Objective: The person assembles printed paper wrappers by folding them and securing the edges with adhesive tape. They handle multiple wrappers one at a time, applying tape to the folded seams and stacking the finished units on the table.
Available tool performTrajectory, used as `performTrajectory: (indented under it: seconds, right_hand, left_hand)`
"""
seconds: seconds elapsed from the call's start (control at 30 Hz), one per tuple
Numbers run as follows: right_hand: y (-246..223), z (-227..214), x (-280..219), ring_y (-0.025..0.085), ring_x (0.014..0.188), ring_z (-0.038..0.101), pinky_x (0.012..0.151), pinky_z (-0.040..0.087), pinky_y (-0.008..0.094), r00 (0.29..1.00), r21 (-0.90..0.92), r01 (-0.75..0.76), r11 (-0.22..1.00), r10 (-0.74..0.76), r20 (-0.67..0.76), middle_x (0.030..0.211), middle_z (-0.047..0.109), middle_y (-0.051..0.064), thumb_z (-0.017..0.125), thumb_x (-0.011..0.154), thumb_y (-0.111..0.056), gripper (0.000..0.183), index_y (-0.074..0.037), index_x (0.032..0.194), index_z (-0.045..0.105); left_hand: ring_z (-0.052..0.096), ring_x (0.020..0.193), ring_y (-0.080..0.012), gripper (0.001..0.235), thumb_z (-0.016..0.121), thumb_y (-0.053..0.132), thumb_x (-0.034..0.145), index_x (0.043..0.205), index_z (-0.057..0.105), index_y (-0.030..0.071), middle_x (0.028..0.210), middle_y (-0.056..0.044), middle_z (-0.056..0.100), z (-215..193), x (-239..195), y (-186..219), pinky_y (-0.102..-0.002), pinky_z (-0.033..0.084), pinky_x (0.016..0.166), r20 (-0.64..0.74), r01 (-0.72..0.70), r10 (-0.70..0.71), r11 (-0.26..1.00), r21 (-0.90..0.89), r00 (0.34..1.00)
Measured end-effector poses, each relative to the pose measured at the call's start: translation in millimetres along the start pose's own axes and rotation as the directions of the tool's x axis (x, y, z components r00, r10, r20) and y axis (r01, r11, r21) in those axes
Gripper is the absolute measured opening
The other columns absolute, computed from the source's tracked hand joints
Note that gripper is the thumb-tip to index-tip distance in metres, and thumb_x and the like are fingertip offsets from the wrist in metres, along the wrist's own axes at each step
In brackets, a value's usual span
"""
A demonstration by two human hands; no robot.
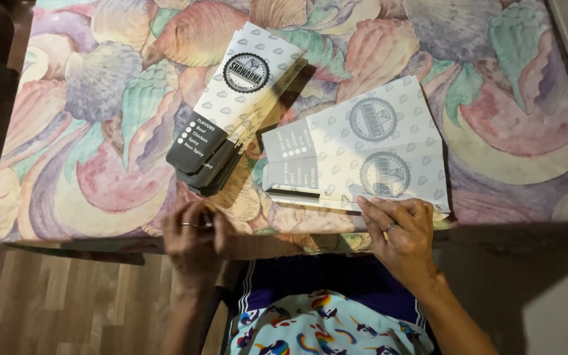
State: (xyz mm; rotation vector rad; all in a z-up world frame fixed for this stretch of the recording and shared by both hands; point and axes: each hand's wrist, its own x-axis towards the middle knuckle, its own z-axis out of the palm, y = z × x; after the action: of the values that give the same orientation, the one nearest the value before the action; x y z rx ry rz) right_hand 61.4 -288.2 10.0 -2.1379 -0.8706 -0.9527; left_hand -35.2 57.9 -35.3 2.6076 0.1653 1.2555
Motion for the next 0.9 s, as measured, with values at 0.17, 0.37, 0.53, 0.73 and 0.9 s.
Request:
performTrajectory:
  seconds: [0.17, 0.37, 0.53, 0.73, 0.9]
  right_hand:
    - [-1, 0, 2, 0.025, 0.076, 0.06, 0.078, 0.047, 0.035, 1.0, -0.007, 0.019, 1.0, -0.019, 0.005, 0.091, 0.074, 0.002, 0.08, 0.09, -0.01, 0.016, -0.013, 0.105, 0.084]
    - [0, -1, 1, 0.026, 0.077, 0.062, 0.079, 0.048, 0.035, 1.0, -0.008, 0.025, 1.0, -0.025, 0.008, 0.092, 0.075, 0.004, 0.079, 0.092, -0.01, 0.015, -0.012, 0.106, 0.084]
    - [-3, -3, 3, 0.025, 0.078, 0.063, 0.081, 0.048, 0.036, 0.999, -0.036, 0.026, 0.999, -0.024, 0.039, 0.093, 0.075, 0.004, 0.079, 0.092, -0.011, 0.017, -0.013, 0.108, 0.084]
    - [3, -6, -7, 0.028, 0.084, 0.065, 0.083, 0.051, 0.037, 0.999, -0.053, 0.006, 0.999, -0.005, 0.034, 0.097, 0.075, 0.004, 0.077, 0.093, -0.011, 0.017, -0.013, 0.11, 0.083]
    - [34, -38, -36, 0.036, 0.095, 0.069, 0.091, 0.056, 0.047, 0.997, -0.211, 0.074, 0.975, -0.064, 0.053, 0.106, 0.075, 0.013, 0.083, 0.089, -0.012, 0.025, -0.007, 0.114, 0.082]
  left_hand:
    - [0.069, 0.095, -0.0387, 0.024, 0.08, 0.001, 0.086, 0.108, 0.071, -0.002, 0.106, -0.02, 0.066, -18, 26, 2, -0.045, 0.056, 0.089, -0.091, 0.016, -0.01, 0.998, 0.059, 0.996]
    - [0.069, 0.108, -0.043, 0.027, 0.076, 0.003, 0.086, 0.113, 0.072, -0.003, 0.116, -0.022, 0.068, 13, 32, 71, -0.052, 0.054, 0.098, -0.075, -0.126, 0.115, 0.978, -0.168, 0.991]
    - [0.07, 0.113, -0.0411, 0.023, 0.072, 0.007, 0.088, 0.11, 0.078, 0.002, 0.118, -0.018, 0.073, 37, 36, 131, -0.054, 0.053, 0.104, -0.116, -0.289, 0.265, 0.875, -0.389, 0.957]
    - [0.068, 0.116, -0.0391, 0.037, 0.067, 0.021, 0.097, 0.128, 0.071, 0.001, 0.127, -0.019, 0.07, 53, 28, 132, -0.05, 0.052, 0.107, 0.005, -0.336, 0.362, 0.869, -0.363, 0.932]
    - [0.068, 0.116, -0.0383, 0.046, 0.077, 0.029, 0.092, 0.128, 0.071, 0.001, 0.126, -0.019, 0.072, 52, 28, 130, -0.051, 0.052, 0.107, -0.009, -0.359, 0.38, 0.864, -0.352, 0.925]
